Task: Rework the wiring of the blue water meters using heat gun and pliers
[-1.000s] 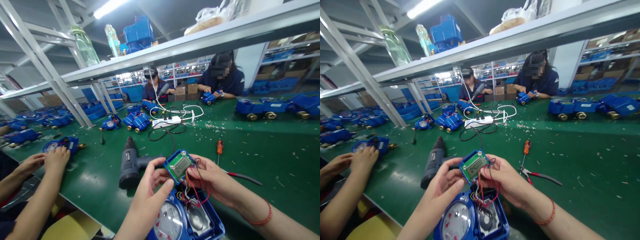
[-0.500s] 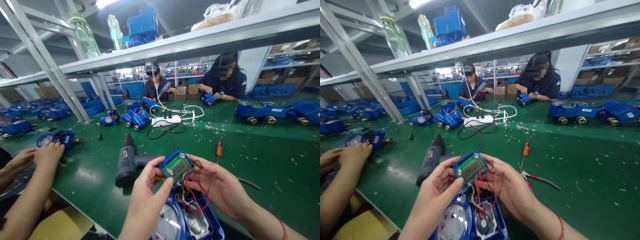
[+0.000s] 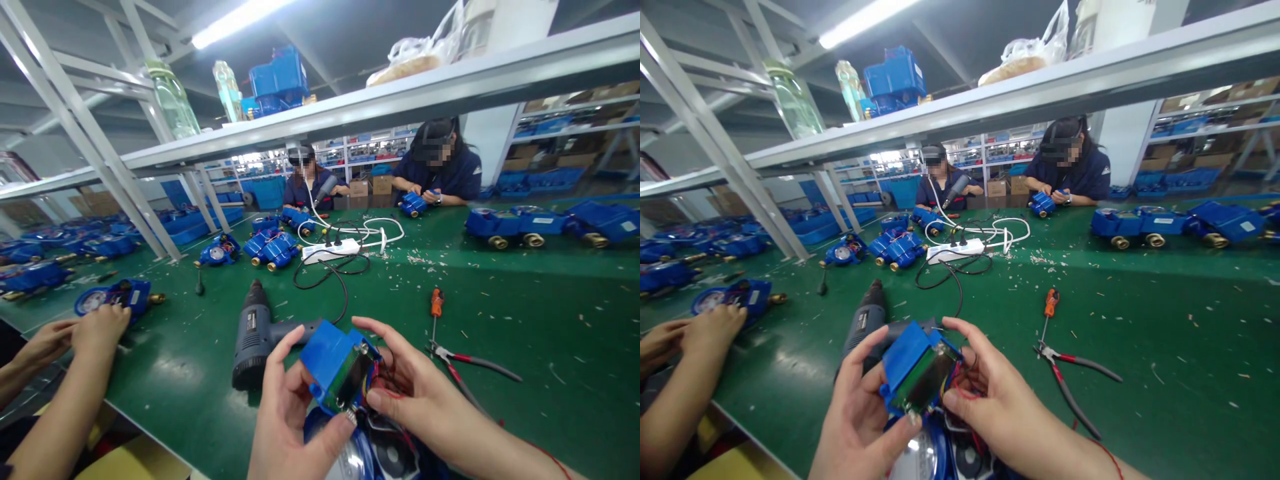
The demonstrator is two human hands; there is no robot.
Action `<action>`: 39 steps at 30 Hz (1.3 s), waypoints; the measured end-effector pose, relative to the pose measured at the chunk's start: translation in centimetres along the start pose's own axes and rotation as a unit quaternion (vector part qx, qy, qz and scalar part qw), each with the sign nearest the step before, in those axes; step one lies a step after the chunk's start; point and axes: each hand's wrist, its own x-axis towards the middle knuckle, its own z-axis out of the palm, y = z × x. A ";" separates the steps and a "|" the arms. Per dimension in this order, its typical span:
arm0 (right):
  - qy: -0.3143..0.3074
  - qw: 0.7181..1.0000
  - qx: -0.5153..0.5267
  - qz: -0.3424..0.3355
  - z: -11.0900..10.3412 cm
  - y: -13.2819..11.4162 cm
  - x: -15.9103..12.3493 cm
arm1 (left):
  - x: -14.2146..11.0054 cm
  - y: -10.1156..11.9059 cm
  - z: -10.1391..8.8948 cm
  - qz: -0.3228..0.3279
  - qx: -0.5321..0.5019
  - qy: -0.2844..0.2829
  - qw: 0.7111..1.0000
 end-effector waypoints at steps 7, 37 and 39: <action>0.007 1.000 -0.023 0.011 0.1 -0.6 0.0 | 0.6 0.0 -0.7 -0.036 -0.002 -0.046 0.998; 0.119 0.924 -0.334 -0.142 -1.0 -1.8 -0.3 | 0.0 0.0 -0.4 -0.042 -0.022 0.018 0.999; 0.099 0.973 -0.203 -0.036 -0.9 -2.1 0.0 | 0.3 -0.2 -0.5 -0.047 -0.052 0.021 0.997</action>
